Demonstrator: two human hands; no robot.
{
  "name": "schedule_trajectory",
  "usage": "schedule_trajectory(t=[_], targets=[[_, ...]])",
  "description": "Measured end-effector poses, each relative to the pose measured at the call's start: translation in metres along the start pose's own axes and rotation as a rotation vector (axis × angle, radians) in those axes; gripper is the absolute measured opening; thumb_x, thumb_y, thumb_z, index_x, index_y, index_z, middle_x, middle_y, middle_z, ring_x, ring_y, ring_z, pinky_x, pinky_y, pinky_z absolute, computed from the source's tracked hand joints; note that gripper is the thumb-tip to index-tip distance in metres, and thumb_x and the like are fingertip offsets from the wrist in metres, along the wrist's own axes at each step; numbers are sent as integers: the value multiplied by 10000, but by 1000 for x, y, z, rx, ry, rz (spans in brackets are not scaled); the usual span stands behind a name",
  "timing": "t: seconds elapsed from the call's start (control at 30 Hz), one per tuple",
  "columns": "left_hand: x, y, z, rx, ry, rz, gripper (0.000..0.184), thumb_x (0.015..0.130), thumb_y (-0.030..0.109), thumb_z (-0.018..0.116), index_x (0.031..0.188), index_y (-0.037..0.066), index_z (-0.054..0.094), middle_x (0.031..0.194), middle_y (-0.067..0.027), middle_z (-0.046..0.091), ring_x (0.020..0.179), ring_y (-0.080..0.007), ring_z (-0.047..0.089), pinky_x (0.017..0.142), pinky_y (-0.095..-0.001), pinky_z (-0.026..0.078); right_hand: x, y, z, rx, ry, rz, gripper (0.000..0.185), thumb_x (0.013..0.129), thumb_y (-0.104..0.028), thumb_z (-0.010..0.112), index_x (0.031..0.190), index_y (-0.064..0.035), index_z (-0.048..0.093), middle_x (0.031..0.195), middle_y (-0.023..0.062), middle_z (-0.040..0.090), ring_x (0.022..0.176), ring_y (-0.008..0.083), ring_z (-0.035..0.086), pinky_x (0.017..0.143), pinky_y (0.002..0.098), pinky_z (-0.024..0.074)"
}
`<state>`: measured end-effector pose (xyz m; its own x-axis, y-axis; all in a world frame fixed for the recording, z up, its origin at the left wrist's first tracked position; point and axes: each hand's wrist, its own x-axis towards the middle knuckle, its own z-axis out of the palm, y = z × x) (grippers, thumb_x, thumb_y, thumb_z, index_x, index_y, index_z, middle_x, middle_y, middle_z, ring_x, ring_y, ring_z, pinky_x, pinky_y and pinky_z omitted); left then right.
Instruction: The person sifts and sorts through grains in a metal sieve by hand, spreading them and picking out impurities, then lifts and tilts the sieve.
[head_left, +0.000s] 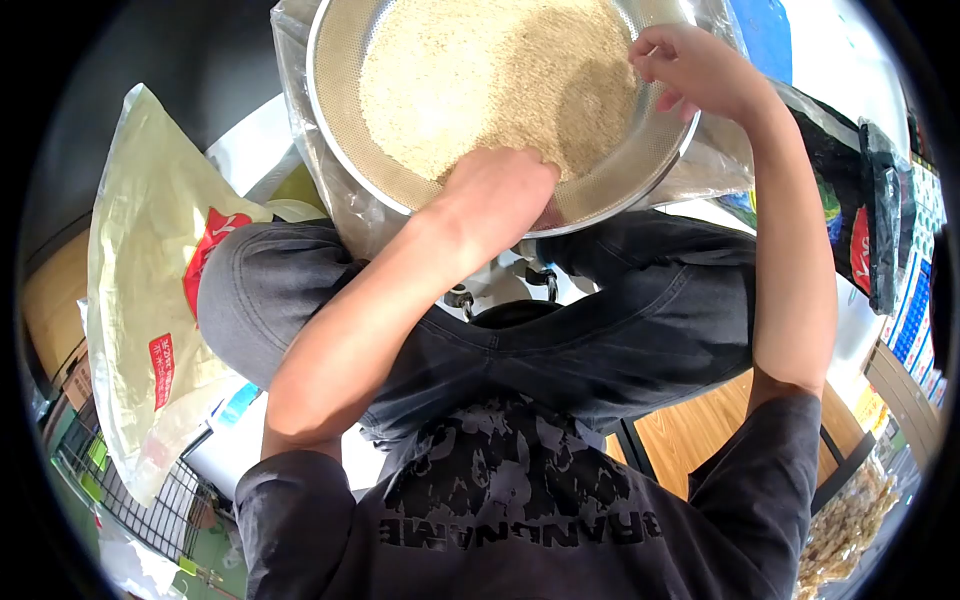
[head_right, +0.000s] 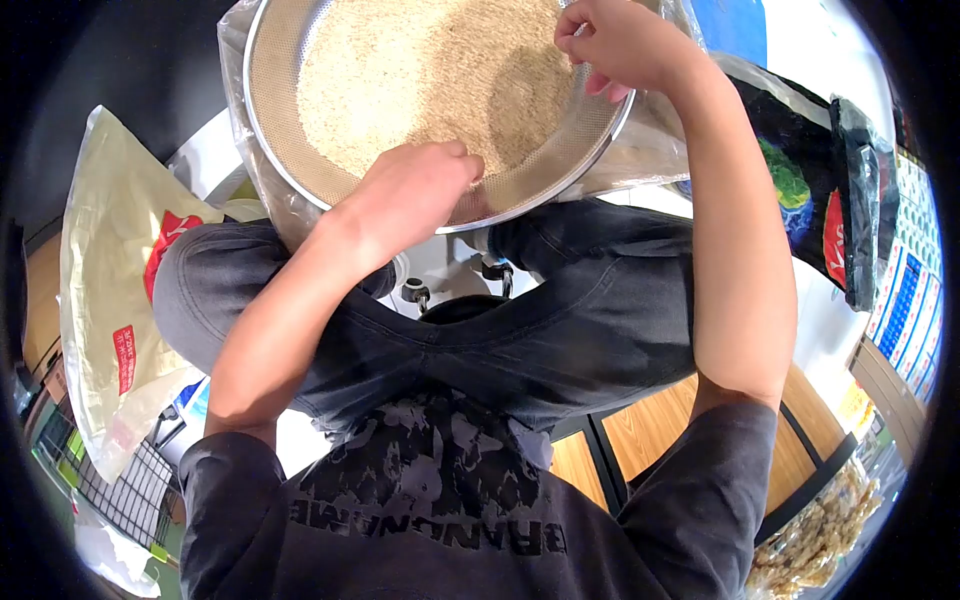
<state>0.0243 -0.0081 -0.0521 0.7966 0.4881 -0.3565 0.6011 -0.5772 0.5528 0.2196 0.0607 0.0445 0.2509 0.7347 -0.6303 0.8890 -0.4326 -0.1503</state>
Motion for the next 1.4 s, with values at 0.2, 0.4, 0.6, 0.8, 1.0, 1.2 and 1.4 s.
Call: schedule_trajectory(t=[0.2,0.4,0.6,0.8,1.0,1.2,1.4], targets=[[-1,2,11,87,65,7,223,838,39,642,1046,-4,709,972,-166,699,961,-351,711,832,-443,580,62,44,48,12,257,-672,205,951,-217,705,1090,-71,745,942,72,718,728,180,680,663,354,550],[-3,4,19,117,150,26,209,861,149,704,1010,2,708,958,-152,699,934,-332,712,825,-437,567,85,17,83,91,375,-747,208,926,-209,730,1063,-54,755,959,117,726,787,271,699,746,391,568],[-6,7,16,54,147,0,231,894,223,713,1006,21,708,974,-136,702,948,-313,705,848,-427,545,91,3,87,31,430,-693,204,914,-197,735,1059,-57,761,963,134,745,860,295,729,805,405,583],[-4,7,21,117,147,-11,191,894,190,684,1003,35,711,973,-118,704,954,-281,709,829,-411,541,96,1,86,13,393,-633,214,901,-200,742,1068,-68,766,956,127,760,873,278,735,813,394,585],[-5,9,21,115,152,-13,154,880,127,651,990,41,715,972,-107,704,947,-271,712,820,-399,540,91,-1,85,-50,436,-643,237,910,-219,703,1077,-58,751,889,112,738,829,236,738,759,372,586],[-6,8,21,135,161,-8,146,873,121,656,978,37,713,958,-108,701,935,-266,713,814,-391,538,85,-11,87,-67,465,-567,252,941,-247,673,1086,-53,743,890,103,725,831,241,720,775,382,585],[-7,9,20,137,159,-5,143,867,113,657,975,39,712,951,-104,698,936,-260,712,808,-387,536,90,-9,88,-66,425,-550,218,866,-251,754,1025,-104,776,940,88,760,877,263,741,804,391,593]])
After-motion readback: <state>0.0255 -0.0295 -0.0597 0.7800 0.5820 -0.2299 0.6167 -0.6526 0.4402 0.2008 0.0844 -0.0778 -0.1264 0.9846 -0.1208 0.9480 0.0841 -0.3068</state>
